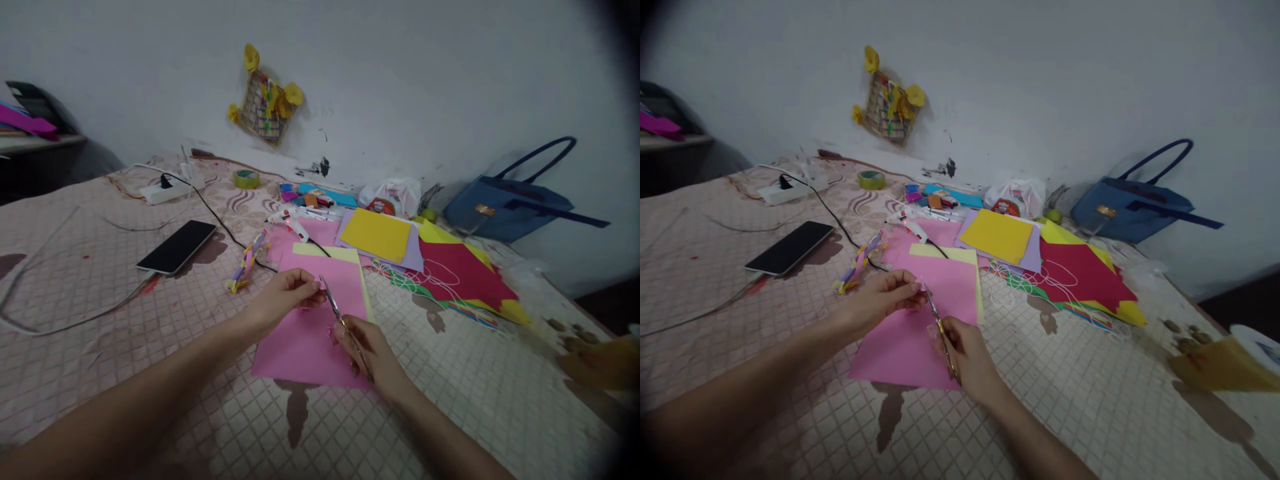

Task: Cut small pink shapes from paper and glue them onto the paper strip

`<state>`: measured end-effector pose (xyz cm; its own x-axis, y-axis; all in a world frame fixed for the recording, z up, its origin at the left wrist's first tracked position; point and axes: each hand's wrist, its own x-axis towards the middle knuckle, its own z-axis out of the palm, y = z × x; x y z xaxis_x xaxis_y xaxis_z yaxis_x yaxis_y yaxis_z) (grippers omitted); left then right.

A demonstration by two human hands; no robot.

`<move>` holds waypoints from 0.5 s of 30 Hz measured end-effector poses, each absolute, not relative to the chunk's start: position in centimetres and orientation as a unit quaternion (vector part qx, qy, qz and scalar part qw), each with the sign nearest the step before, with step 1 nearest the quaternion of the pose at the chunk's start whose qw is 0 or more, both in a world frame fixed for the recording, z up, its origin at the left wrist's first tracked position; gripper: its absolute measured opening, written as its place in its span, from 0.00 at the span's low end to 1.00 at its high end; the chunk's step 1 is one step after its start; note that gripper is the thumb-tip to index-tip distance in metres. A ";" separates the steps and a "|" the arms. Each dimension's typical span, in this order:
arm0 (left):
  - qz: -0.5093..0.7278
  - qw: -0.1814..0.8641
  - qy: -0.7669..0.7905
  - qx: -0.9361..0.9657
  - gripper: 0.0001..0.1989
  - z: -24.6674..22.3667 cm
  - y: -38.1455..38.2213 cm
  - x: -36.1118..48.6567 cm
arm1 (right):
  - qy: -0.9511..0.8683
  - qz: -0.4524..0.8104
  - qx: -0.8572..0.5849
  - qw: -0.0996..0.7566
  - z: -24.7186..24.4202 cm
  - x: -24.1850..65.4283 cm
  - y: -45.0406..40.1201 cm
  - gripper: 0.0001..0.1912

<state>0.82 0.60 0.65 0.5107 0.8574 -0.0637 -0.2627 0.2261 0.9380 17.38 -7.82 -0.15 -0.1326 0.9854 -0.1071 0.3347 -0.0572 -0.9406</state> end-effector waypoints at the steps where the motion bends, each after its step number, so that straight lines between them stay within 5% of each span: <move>1: 0.390 0.721 0.305 0.485 0.08 0.6 0.6 0.8 | -0.589 0.466 -0.558 0.352 -0.2 17.4 -7.8 0.18; 15: 0.383 0.746 0.294 0.459 0.07 0.5 0.4 0.9 | -0.570 0.477 -0.560 0.366 -0.1 17.2 -7.8 0.19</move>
